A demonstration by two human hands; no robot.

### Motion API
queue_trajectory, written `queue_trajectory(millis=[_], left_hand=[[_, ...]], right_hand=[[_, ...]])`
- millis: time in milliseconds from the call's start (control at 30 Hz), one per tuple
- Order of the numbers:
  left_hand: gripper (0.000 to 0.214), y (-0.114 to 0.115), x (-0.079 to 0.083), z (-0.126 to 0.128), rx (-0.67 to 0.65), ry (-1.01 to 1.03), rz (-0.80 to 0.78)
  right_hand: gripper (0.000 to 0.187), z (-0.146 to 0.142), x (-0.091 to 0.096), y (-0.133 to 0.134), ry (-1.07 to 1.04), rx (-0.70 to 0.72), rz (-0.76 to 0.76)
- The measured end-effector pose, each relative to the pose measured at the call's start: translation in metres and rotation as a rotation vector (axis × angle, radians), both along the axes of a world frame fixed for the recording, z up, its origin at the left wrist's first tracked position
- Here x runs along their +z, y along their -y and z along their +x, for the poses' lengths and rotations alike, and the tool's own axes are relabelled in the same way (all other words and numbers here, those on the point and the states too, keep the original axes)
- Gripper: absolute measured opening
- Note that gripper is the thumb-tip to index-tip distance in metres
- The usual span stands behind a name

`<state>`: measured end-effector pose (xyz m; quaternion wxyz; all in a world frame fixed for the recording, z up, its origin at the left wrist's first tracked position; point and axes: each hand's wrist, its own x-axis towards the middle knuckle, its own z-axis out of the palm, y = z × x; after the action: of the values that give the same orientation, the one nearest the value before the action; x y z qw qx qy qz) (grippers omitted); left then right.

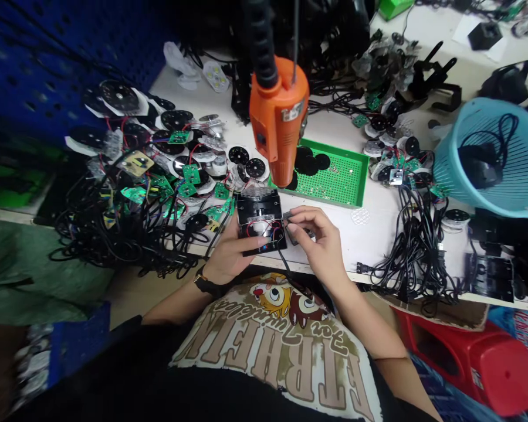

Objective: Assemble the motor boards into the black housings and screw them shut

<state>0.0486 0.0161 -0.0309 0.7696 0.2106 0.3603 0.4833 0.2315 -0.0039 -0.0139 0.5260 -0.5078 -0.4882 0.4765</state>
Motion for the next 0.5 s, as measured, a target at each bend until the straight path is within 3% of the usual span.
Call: queue_trajectory(millis=[100,300,500], left_hand=[[0.109,0.001,0.002,-0.002,-0.005,0.002,-0.036],[0.104,-0.004,0.004,-0.011,-0.048,-0.128,-0.111],[0.102,-0.009,-0.008,-0.023,-0.101,-0.303,-0.135]], right_hand=[[0.006,0.002,-0.007,0.002,0.011,-0.013,0.009],[0.006,0.022,-0.025,-0.002,0.294,-0.088,0.148],[0.01,0.053,-0.036,0.001,0.494,-0.183,0.201]])
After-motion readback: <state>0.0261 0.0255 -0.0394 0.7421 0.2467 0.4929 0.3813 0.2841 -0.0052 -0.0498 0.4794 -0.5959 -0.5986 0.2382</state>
